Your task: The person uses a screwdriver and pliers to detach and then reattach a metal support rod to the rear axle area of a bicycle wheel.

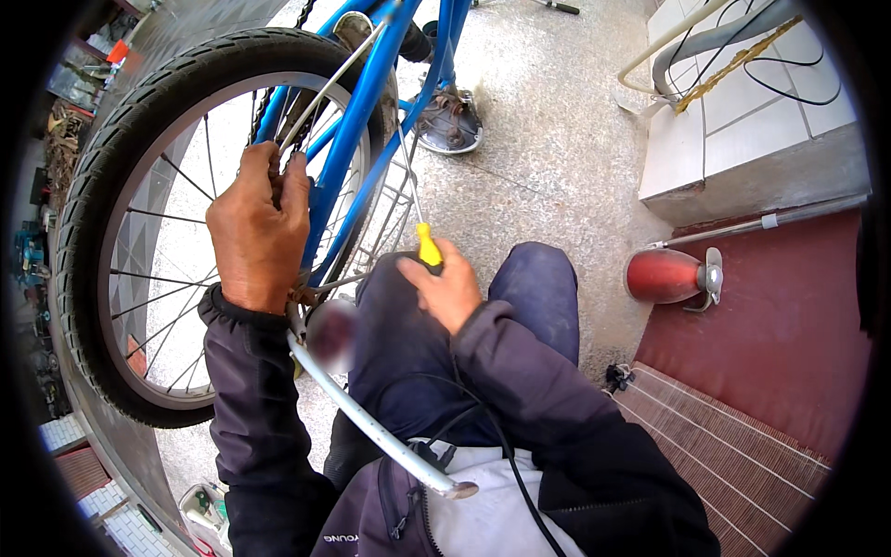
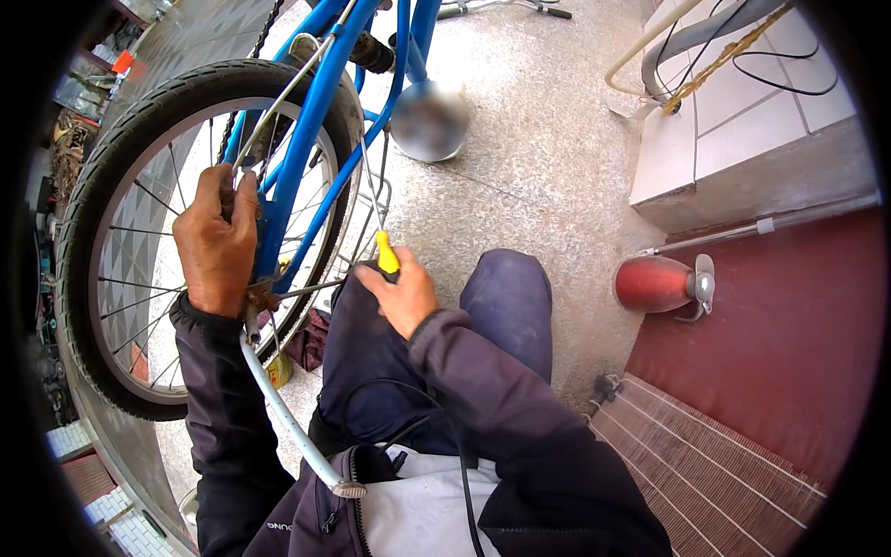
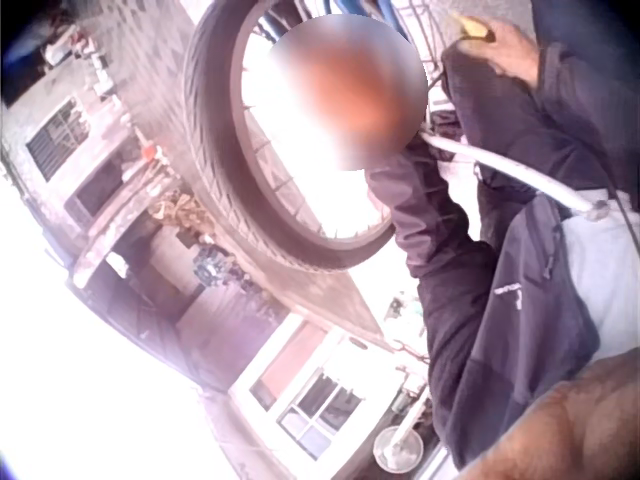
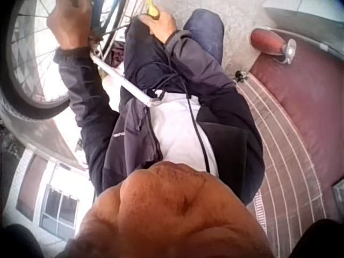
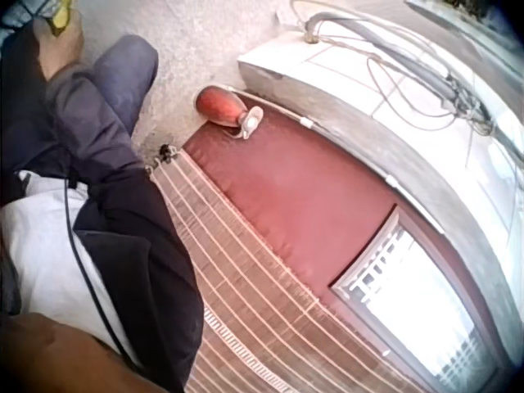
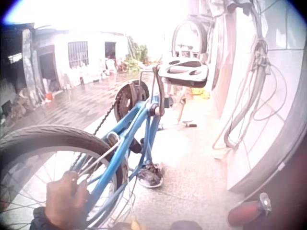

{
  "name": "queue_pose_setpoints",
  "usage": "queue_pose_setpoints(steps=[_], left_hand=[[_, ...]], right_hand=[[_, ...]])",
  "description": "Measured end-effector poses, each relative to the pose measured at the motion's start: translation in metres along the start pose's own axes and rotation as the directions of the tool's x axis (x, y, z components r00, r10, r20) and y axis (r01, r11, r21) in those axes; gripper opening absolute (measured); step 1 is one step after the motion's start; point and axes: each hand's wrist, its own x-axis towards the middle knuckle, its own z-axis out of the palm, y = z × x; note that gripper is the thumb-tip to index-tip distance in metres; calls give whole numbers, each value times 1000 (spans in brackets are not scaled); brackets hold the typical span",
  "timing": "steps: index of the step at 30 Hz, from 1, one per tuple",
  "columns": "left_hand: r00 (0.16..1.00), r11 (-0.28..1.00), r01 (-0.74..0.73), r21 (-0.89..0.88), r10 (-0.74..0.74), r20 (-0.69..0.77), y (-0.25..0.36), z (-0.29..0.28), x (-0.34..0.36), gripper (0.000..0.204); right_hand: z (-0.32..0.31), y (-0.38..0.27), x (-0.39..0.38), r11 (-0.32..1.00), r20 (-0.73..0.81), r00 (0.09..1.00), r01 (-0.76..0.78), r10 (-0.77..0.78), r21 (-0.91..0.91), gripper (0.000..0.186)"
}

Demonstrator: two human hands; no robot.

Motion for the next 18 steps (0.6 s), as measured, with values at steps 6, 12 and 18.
queue_pose_setpoints(steps=[6,12,18], left_hand=[[999,1000,-8,-2,8,-37,-2,2,3,17],[998,1000,-19,-5,19,-63,-3,2,4,12],[997,998,-54,14,55,-52,-2,-1,4,16]], right_hand=[[-43,-13,-37,972,-69,996,-62,47,-227,55],[-67,0,-62,929,-77,977,162,-198,-332,52],[-81,-15,-81,914,-76,952,260,-296,-313,50]])
